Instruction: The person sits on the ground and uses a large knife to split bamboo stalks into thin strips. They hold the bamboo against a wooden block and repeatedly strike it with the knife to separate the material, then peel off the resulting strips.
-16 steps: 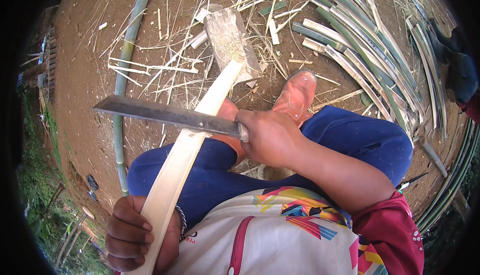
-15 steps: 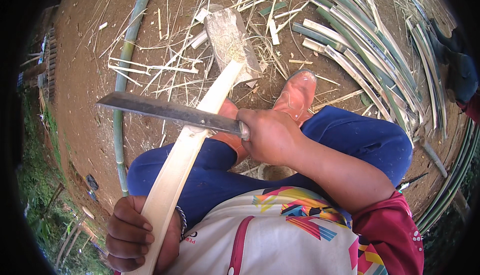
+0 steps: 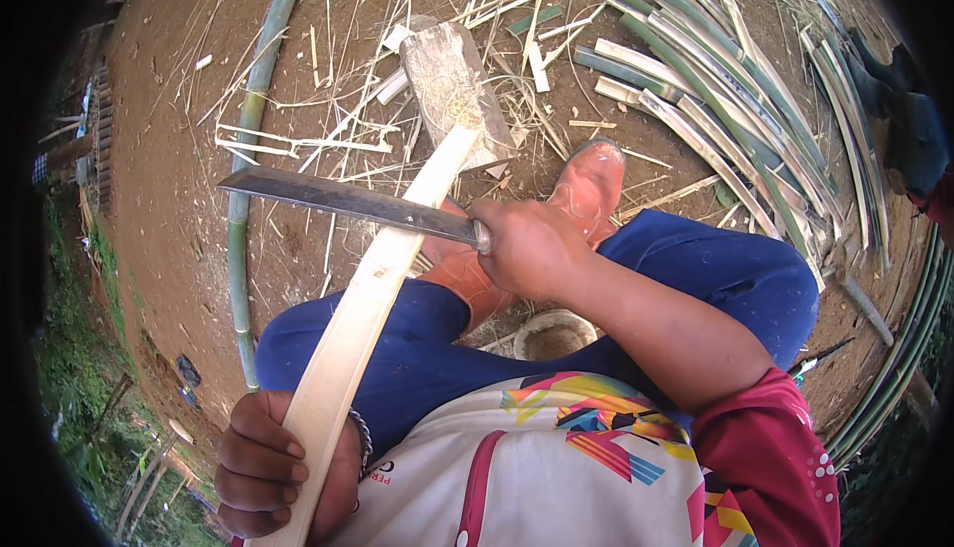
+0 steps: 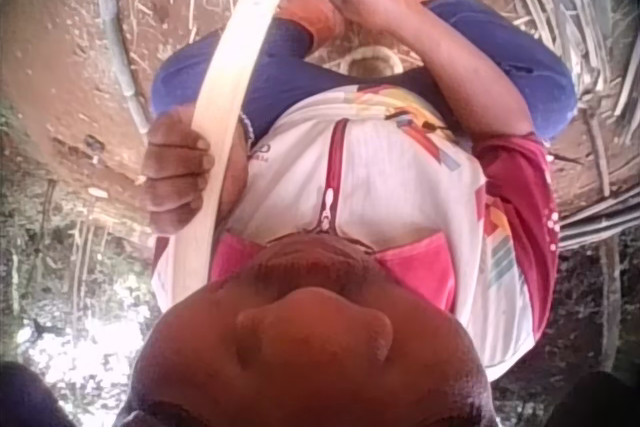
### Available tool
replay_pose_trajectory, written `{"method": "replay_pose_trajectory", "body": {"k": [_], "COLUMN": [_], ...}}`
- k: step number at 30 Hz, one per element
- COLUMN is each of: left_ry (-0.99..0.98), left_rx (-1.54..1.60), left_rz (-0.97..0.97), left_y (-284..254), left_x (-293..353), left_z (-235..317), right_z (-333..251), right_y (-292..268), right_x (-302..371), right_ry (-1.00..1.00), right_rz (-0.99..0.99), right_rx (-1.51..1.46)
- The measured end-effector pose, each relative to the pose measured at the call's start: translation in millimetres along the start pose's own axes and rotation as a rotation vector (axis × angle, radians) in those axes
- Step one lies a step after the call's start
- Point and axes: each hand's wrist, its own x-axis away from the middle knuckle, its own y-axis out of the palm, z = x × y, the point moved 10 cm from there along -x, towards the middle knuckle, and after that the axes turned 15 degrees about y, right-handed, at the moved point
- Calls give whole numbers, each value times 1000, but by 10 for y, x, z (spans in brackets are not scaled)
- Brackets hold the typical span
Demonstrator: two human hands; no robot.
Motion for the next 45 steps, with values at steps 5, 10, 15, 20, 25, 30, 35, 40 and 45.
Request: {"method": "replay_pose_trajectory", "body": {"k": [5, 10, 15, 20, 25, 30, 35, 40, 45], "left_ry": [-22, -23, -33, -48, -50, -54, -48, -57, -64], "left_rx": [-12, -5, -11, -15, 4, -22, -15, -20, -62], "left_rz": [-8, 2, 1, -30, 4, -6, -58, 3, 30], "left_y": [-3, -9, 0, 30, 29, 55, -48, 54, 46], "left_x": [5, 10, -1, -2, 6, -3, 58, -7, -4], "left_z": [44, 34, 34, 34, 12, 53, 35, 13, 1], "right_z": [33, 82, 100, 130, 275, 398, 541, 751, 819], "right_y": [19, 39, 30, 21, 71, 108, 144, 251, 274], "right_x": [-90, -122, -188, -235, -372, -557, -746, -954, -1073], "right_ry": [0, 23, 45, 75, 58, 89, 168, 188, 172], "right_rz": [9, 0, 6, 12, 79, 76, 13, 3, 15], "right_rx": [4, 8, 35, 31, 19, 46, 101, 92, 111]}}
